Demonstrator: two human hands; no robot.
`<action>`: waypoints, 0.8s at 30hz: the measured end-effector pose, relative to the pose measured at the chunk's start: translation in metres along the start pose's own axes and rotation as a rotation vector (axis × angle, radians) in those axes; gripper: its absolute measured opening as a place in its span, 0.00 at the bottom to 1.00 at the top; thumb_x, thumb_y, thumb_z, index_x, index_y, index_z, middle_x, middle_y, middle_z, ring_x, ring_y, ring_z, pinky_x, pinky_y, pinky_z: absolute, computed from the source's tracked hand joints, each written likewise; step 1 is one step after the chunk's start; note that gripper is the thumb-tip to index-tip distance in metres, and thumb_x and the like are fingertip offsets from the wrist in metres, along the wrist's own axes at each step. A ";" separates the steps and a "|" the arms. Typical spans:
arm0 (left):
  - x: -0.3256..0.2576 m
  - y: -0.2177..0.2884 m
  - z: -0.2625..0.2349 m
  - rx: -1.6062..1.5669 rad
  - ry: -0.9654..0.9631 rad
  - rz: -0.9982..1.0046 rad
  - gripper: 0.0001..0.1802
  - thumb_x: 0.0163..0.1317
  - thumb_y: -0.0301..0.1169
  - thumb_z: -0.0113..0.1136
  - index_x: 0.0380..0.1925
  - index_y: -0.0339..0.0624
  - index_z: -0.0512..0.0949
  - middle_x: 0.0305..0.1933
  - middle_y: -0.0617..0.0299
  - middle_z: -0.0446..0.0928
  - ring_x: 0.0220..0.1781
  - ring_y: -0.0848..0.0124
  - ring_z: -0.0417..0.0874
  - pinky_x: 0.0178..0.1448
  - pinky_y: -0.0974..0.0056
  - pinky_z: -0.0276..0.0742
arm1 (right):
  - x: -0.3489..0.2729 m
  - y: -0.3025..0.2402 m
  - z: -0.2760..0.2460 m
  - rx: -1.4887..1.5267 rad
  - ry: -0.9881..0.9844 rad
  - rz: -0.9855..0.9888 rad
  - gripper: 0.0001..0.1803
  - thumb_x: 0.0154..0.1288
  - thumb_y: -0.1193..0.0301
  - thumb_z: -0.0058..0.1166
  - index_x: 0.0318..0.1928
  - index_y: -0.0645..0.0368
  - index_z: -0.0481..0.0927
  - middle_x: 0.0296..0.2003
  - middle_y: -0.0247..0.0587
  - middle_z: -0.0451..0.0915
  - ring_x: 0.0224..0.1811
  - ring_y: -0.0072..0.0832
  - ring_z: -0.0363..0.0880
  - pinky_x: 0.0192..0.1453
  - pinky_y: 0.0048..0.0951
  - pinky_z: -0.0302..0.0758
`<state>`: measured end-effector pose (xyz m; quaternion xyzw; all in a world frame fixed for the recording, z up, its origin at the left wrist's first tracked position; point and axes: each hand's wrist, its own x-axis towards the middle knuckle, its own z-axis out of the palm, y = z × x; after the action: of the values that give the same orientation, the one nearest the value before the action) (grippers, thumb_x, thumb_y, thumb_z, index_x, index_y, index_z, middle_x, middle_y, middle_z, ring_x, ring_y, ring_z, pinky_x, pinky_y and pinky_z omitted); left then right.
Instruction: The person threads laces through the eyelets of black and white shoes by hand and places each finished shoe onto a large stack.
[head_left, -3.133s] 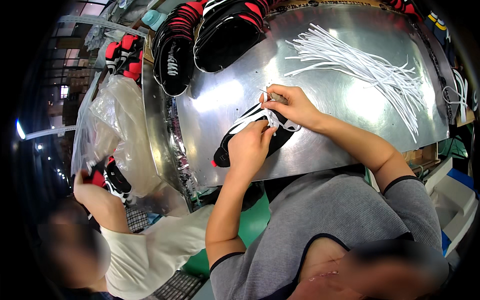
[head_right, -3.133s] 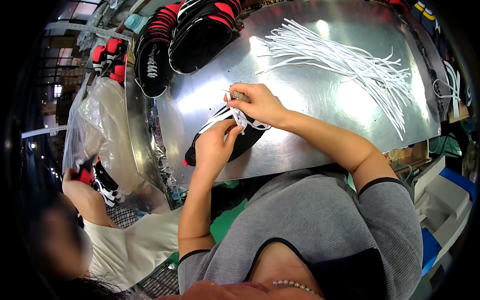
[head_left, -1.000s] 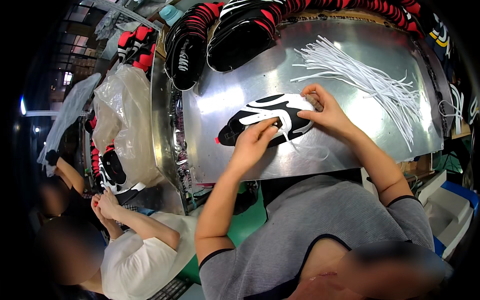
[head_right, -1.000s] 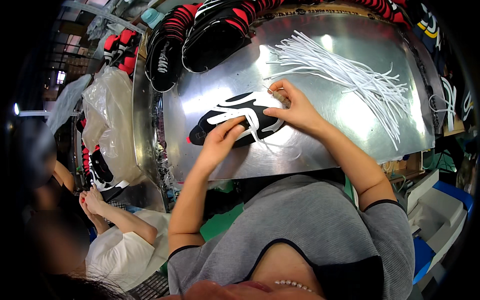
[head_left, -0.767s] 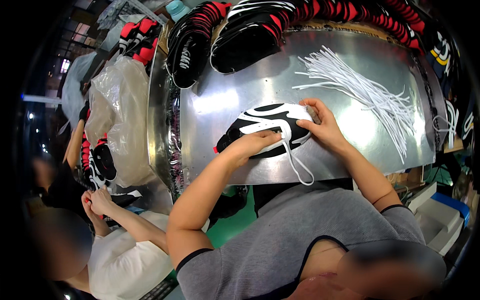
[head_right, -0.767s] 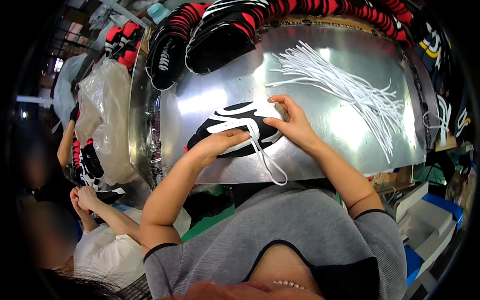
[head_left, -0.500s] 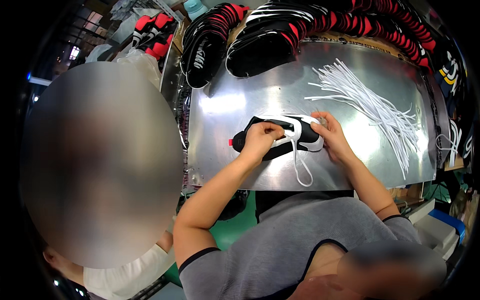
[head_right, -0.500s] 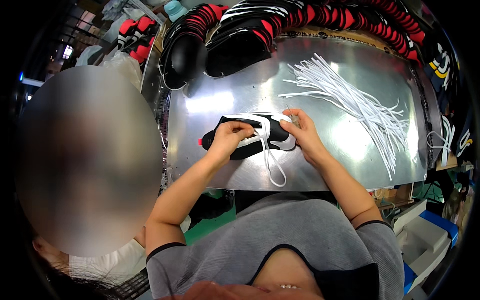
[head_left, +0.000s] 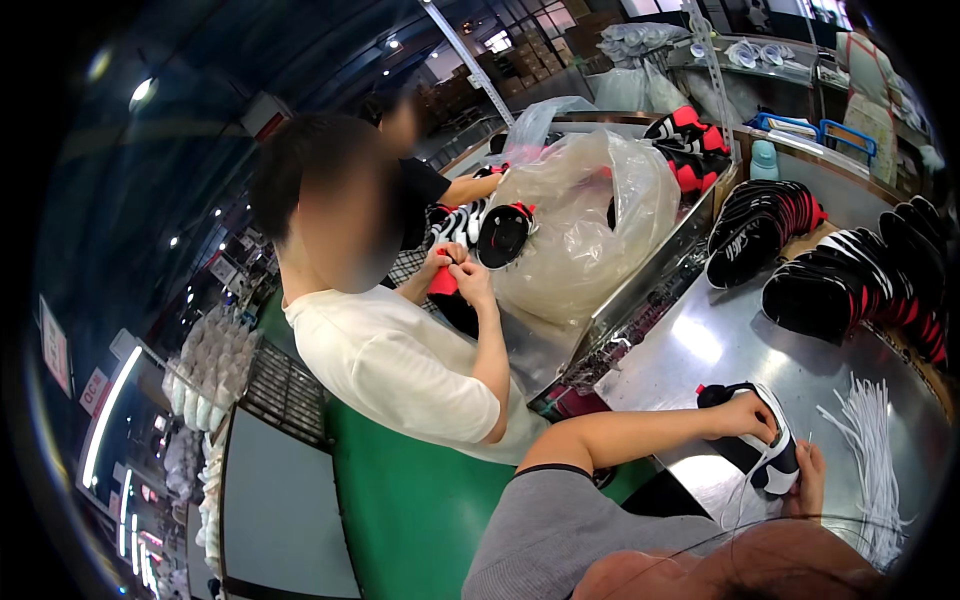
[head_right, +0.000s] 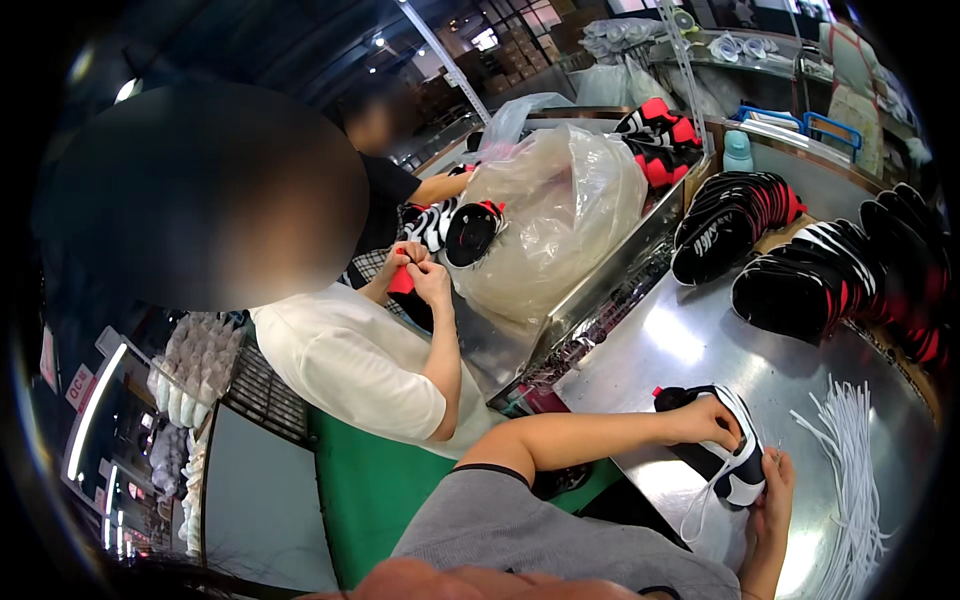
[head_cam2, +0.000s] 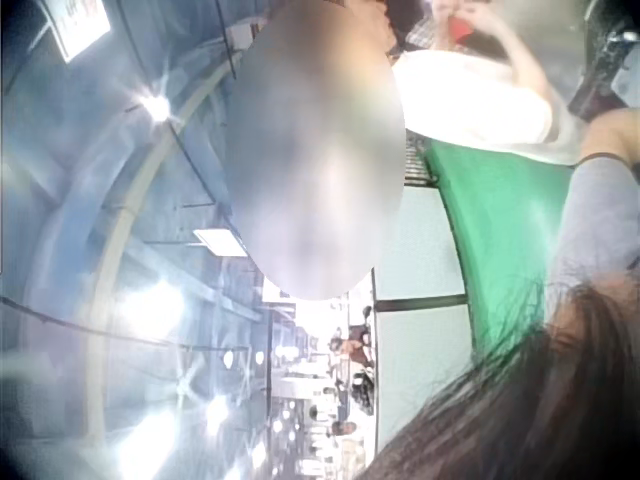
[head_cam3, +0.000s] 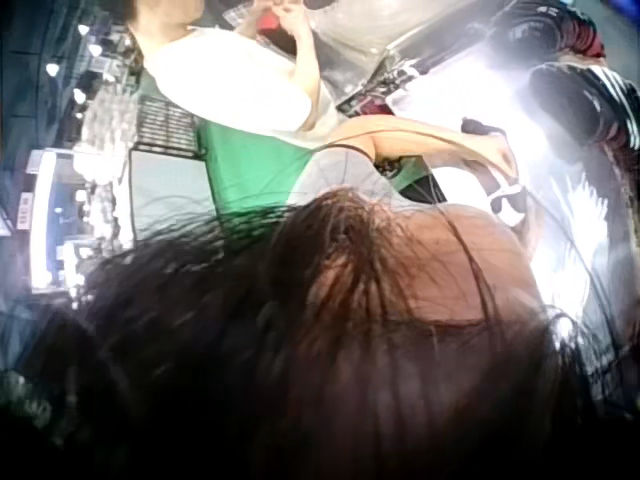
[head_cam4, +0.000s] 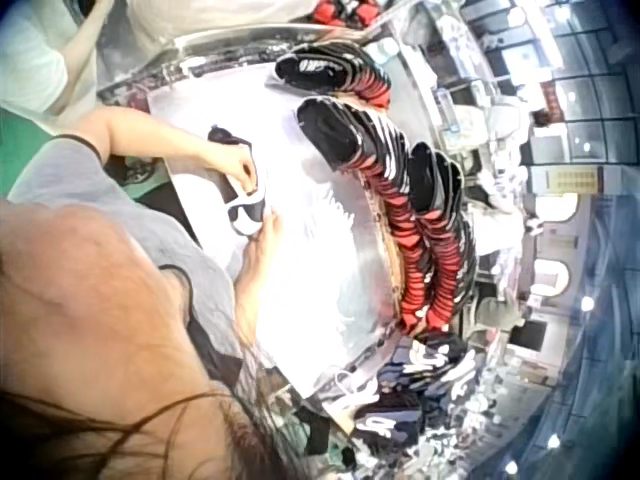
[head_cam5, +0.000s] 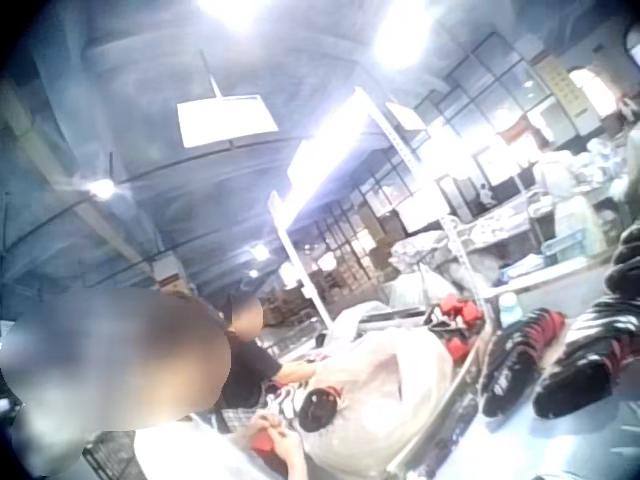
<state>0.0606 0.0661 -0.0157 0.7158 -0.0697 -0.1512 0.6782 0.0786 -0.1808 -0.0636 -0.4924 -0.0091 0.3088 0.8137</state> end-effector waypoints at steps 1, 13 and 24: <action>0.001 -0.003 0.000 -0.040 -0.002 -0.007 0.05 0.51 0.21 0.68 0.30 0.35 0.85 0.34 0.63 0.85 0.37 0.76 0.83 0.47 0.69 0.78 | -0.001 0.000 -0.003 -0.035 -0.003 0.001 0.09 0.70 0.67 0.54 0.45 0.57 0.74 0.33 0.31 0.80 0.24 0.17 0.76 0.23 0.15 0.70; -0.001 0.025 -0.015 0.746 0.352 0.277 0.02 0.50 0.22 0.61 0.25 0.37 0.81 0.30 0.50 0.80 0.34 0.54 0.81 0.41 0.54 0.75 | -0.032 -0.038 0.030 -0.364 0.201 -0.077 0.24 0.61 0.62 0.66 0.54 0.54 0.73 0.40 0.31 0.71 0.41 0.19 0.68 0.42 0.22 0.66; -0.065 0.029 -0.222 1.189 0.998 -0.104 0.08 0.53 0.32 0.67 0.29 0.38 0.84 0.26 0.54 0.82 0.28 0.62 0.82 0.38 0.58 0.77 | -0.071 -0.049 -0.036 -0.300 0.280 -0.101 0.25 0.61 0.62 0.65 0.56 0.53 0.73 0.38 0.26 0.74 0.34 0.12 0.67 0.32 0.16 0.61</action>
<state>0.0713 0.2946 0.0288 0.9450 0.2082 0.2200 0.1234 0.0572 -0.2617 -0.0226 -0.6450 0.0338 0.1913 0.7391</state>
